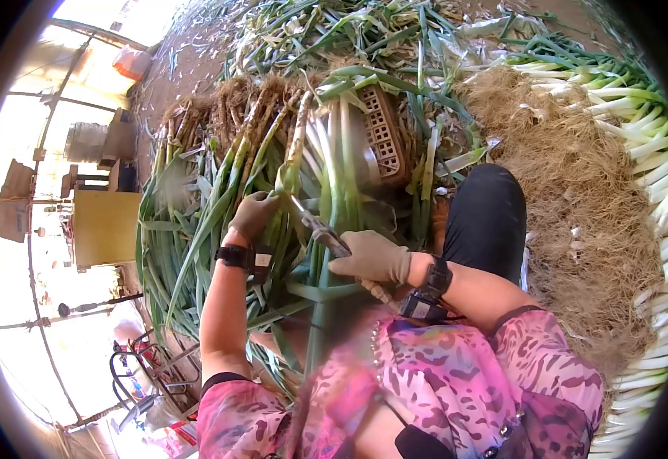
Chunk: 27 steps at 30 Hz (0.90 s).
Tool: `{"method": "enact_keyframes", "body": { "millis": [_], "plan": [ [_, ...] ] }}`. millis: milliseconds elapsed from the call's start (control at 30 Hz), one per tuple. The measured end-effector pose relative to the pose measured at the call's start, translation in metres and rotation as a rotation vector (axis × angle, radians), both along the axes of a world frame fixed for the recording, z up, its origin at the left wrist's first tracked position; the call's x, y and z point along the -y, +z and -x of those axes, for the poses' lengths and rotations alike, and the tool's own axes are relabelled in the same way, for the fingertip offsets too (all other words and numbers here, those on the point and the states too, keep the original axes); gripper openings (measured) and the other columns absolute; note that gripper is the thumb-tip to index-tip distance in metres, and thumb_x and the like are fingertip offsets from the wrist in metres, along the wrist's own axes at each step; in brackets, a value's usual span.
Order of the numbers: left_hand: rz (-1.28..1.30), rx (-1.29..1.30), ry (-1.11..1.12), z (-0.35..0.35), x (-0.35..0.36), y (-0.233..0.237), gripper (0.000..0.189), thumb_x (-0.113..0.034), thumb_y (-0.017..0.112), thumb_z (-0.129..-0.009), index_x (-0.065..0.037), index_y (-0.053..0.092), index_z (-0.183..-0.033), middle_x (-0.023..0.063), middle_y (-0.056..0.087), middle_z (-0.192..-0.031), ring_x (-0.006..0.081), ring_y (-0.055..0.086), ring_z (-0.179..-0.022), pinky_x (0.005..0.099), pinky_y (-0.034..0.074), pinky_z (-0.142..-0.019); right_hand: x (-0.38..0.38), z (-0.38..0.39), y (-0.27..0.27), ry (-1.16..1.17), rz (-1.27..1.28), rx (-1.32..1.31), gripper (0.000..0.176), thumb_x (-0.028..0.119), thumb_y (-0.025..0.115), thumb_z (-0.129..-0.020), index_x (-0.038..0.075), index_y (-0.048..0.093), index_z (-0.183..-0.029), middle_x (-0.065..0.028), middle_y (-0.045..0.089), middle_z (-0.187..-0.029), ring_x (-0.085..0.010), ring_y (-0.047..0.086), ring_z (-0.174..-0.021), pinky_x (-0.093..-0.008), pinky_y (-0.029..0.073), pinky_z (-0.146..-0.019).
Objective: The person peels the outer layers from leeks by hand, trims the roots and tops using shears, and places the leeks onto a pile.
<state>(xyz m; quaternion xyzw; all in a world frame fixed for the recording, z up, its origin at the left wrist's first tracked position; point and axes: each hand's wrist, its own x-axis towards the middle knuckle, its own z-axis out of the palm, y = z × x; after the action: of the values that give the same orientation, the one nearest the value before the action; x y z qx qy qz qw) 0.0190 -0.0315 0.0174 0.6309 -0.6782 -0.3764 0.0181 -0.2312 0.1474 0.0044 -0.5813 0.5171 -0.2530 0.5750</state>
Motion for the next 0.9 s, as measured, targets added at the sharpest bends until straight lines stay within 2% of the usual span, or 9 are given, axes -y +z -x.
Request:
{"method": "enact_keyframes", "body": {
  "millis": [67, 100, 300, 400, 567, 600, 800, 867, 900],
  "plan": [
    [-0.041, -0.031, -0.001, -0.015, 0.009, -0.024, 0.044, -0.036, 0.066, -0.088, 0.003, 0.07, -0.108, 0.0123, 0.073, -0.092, 0.0203, 0.067, -0.084, 0.0329, 0.052, -0.076, 0.003, -0.008, -0.016, -0.003, 0.177, -0.116, 0.044, 0.041, 0.069, -0.083, -0.002, 0.06, -0.086, -0.0157, 0.066, -0.067, -0.0281, 0.069, -0.064, -0.0378, 0.054, -0.065],
    [-0.057, -0.048, -0.001, -0.02, 0.013, -0.031, 0.042, -0.033, 0.065, -0.09, 0.003, 0.07, -0.111, 0.0087, 0.072, -0.091, 0.0154, 0.065, -0.081, 0.0303, 0.051, -0.074, 0.013, -0.004, -0.004, -0.016, -0.089, 0.011, 0.044, 0.04, 0.068, -0.083, -0.002, 0.06, -0.088, -0.016, 0.067, -0.067, -0.028, 0.069, -0.064, -0.0382, 0.054, -0.064],
    [-0.046, -0.05, -0.009, -0.012, 0.004, -0.015, 0.041, -0.031, 0.065, -0.091, 0.004, 0.069, -0.111, 0.0073, 0.072, -0.091, 0.0142, 0.065, -0.08, 0.0295, 0.052, -0.073, 0.051, 0.006, 0.0, -0.065, -0.231, 0.022, 0.046, 0.045, 0.067, -0.082, 0.0, 0.062, -0.078, -0.0174, 0.066, -0.066, -0.031, 0.069, -0.066, -0.0403, 0.053, -0.065],
    [-0.068, -0.046, 0.024, -0.011, -0.001, 0.003, 0.048, -0.038, 0.065, -0.088, 0.002, 0.07, -0.113, 0.0166, 0.074, -0.095, 0.0255, 0.07, -0.089, 0.0357, 0.053, -0.081, 0.042, 0.002, -0.011, 0.017, 0.105, -0.12, 0.047, 0.046, 0.068, -0.081, -0.001, 0.059, -0.078, -0.0182, 0.064, -0.067, -0.0331, 0.067, -0.066, -0.0415, 0.052, -0.063],
    [-0.131, -0.107, 0.035, -0.017, -0.004, 0.024, 0.04, -0.031, 0.064, -0.091, 0.002, 0.069, -0.113, 0.0076, 0.071, -0.092, 0.0144, 0.064, -0.081, 0.0297, 0.051, -0.074, 0.105, 0.0, -0.032, -0.061, 0.097, -0.18, 0.05, 0.048, 0.067, -0.083, -0.002, 0.063, -0.078, -0.0194, 0.066, -0.068, -0.0322, 0.067, -0.059, -0.0411, 0.053, -0.059],
    [-0.133, -0.107, 0.031, -0.018, -0.006, 0.029, 0.037, -0.029, 0.064, -0.092, 0.002, 0.069, -0.113, 0.005, 0.07, -0.091, 0.0114, 0.061, -0.079, 0.0281, 0.051, -0.072, 0.118, 0.005, -0.009, -0.099, -0.065, -0.166, 0.06, 0.052, 0.062, -0.083, -0.007, 0.071, -0.082, -0.0214, 0.069, -0.073, -0.0327, 0.071, -0.073, -0.0392, 0.054, -0.067],
    [-0.23, -0.155, 0.074, -0.043, -0.017, 0.03, 0.035, -0.024, 0.064, -0.095, 0.004, 0.067, -0.116, 0.0052, 0.07, -0.094, 0.0115, 0.063, -0.08, 0.0269, 0.051, -0.073, 0.13, 0.005, -0.001, 0.013, 0.07, -0.236, 0.063, 0.056, 0.055, -0.086, -0.005, 0.072, -0.078, -0.0213, 0.069, -0.072, -0.0334, 0.07, -0.069, -0.0393, 0.055, -0.07],
    [-0.292, -0.258, 0.156, -0.042, -0.024, 0.036, 0.038, -0.027, 0.065, -0.092, 0.003, 0.069, -0.115, 0.0039, 0.071, -0.092, 0.0105, 0.063, -0.08, 0.0267, 0.051, -0.073, 0.128, -0.007, -0.04, 0.002, 0.353, -0.272, 0.048, 0.04, 0.068, -0.088, -0.008, 0.065, -0.08, -0.014, 0.065, -0.06, -0.022, 0.064, -0.048, -0.0338, 0.051, -0.047],
    [-0.323, -0.305, 0.196, -0.042, -0.027, 0.039, 0.039, -0.028, 0.065, -0.091, 0.003, 0.069, -0.115, 0.0033, 0.071, -0.091, 0.0099, 0.063, -0.08, 0.0266, 0.051, -0.073, 0.132, -0.006, -0.039, -0.006, 0.214, -0.217, 0.05, 0.041, 0.067, -0.088, -0.009, 0.065, -0.08, -0.0143, 0.065, -0.06, -0.0225, 0.064, -0.048, -0.0342, 0.051, -0.047]
  ]
}}
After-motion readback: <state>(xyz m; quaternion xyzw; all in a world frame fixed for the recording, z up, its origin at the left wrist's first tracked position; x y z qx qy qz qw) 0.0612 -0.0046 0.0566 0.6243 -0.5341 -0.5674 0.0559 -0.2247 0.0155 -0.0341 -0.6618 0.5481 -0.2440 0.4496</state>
